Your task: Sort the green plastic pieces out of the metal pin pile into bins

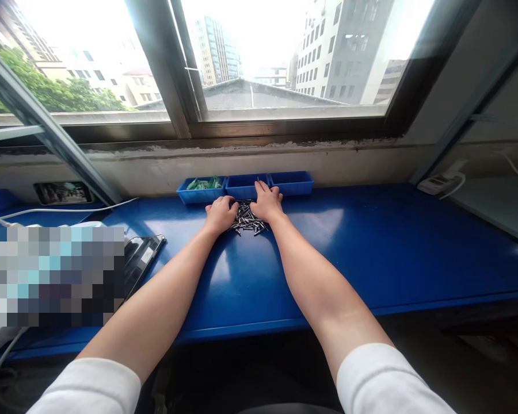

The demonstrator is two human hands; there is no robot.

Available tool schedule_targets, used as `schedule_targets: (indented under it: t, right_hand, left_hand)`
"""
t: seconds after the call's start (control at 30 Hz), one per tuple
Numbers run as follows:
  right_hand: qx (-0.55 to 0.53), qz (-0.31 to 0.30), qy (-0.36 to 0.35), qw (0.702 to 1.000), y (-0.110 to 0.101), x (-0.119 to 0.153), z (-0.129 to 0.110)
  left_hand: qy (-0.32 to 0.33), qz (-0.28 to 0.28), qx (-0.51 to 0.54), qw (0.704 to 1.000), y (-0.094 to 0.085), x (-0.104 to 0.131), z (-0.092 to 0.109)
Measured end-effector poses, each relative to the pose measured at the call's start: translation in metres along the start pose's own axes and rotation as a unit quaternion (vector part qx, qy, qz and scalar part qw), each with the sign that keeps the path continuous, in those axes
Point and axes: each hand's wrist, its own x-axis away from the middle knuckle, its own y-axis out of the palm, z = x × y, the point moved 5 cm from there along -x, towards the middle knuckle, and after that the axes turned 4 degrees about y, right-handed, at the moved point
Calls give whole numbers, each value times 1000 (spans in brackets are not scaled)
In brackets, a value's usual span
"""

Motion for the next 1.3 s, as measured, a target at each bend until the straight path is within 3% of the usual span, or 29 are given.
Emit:
schedule_targets:
  t: [0.3,0.53,0.83,1.07,1.3]
  right_hand:
    - [-47,-34,1,998,10,-3,7]
    - [-85,92,-22,992,-15,5,5]
    - [-52,5,71,996,-5,7,24]
    - [-15,-60,52,997,1,9,18]
    - [-20,-70,43,996,-3,14,11]
  left_hand:
    - [13,-12,1,1000,2,0,-1]
    - [21,-32,3,999,0,-1,-2]
    - [66,-61,0,996,0,0,2]
    - [72,-63,2,995,1,1,1]
    - [72,-60,4,996,1,1,0]
